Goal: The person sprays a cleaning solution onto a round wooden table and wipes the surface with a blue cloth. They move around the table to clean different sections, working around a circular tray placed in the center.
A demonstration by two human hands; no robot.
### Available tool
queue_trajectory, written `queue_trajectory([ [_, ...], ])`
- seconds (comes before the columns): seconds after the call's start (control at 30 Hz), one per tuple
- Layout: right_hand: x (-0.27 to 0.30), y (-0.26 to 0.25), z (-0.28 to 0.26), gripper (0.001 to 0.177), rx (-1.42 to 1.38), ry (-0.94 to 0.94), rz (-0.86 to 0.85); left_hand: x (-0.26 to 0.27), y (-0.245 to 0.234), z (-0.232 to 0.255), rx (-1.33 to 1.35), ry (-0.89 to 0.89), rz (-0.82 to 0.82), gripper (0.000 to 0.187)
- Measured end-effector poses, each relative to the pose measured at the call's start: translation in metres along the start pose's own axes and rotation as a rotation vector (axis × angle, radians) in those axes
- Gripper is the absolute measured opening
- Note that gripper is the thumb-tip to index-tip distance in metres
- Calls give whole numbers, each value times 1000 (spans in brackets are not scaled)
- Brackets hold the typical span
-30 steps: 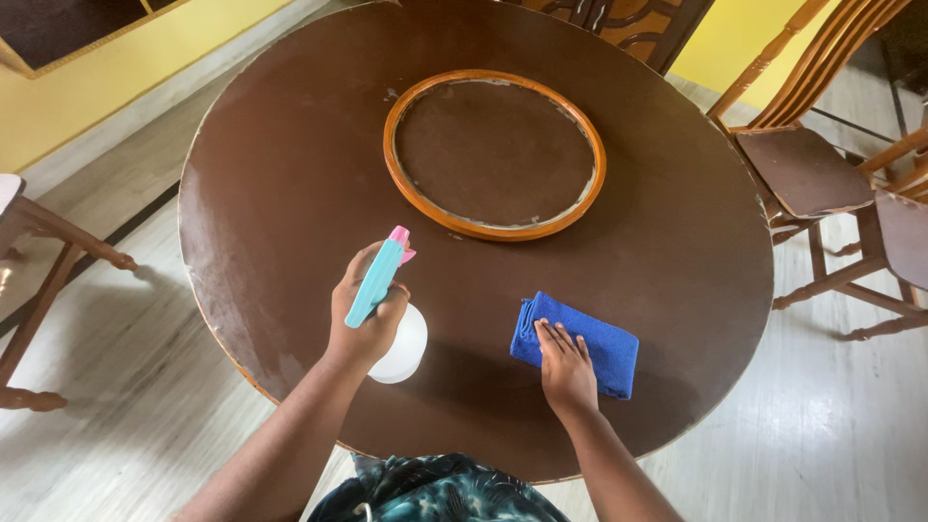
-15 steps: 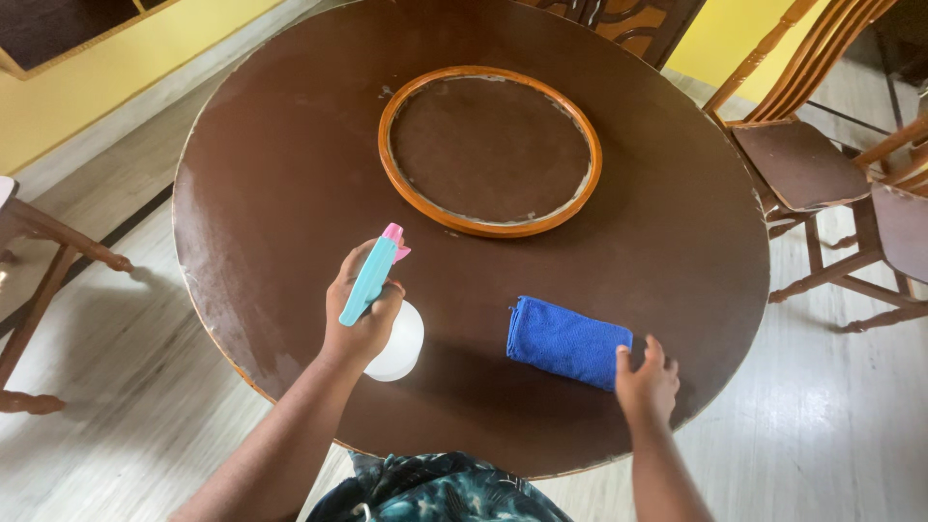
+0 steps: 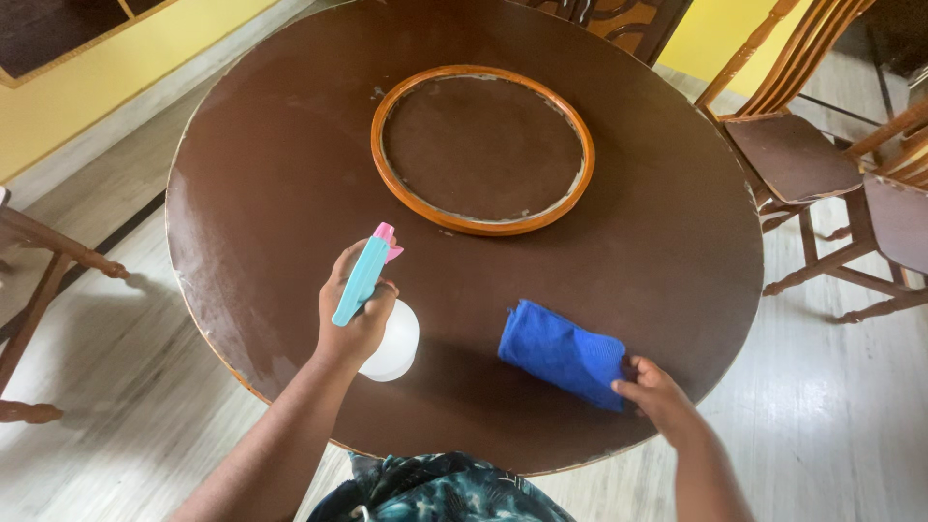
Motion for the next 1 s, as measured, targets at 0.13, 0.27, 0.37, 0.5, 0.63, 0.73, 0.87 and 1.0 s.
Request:
queue_trajectory([
  [0.13, 1, -38, -8, 55, 302, -99, 97, 0, -1, 1, -36, 6, -1, 57],
  [0.27, 13, -76, -41, 36, 270, -408, 604, 1, -1, -1, 2, -10, 6, 57],
  [0.37, 6, -70, -33, 31, 286, -396, 779, 2, -2, -4, -22, -28, 13, 57],
  [0.5, -12, -32, -6, 42, 407, -37, 780, 1, -1, -1, 18, 33, 3, 56],
  [0.63, -19, 13, -12, 86, 374, 151, 700, 2, -2, -7, 10, -30, 19, 57],
  [0.73, -21, 31, -31, 98, 318, 112, 681, 1, -1, 2, -12, 47, -5, 58],
  [0.87, -29, 44, -42, 90, 399, 183, 615, 1, 0, -5, 32, -40, 2, 56],
  [1.0, -35, 59, -55, 82, 534, 89, 652, 0, -2, 0, 38, 13, -30, 58],
])
Point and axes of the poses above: each hand's wrist, its own x-axis away from the middle knuckle, its own y-axis out of the palm, z = x × y, the point moved 7 cm from there along -x, towards the middle knuckle, and after that the axes turned 4 degrees about y, right-handed, at the moved point
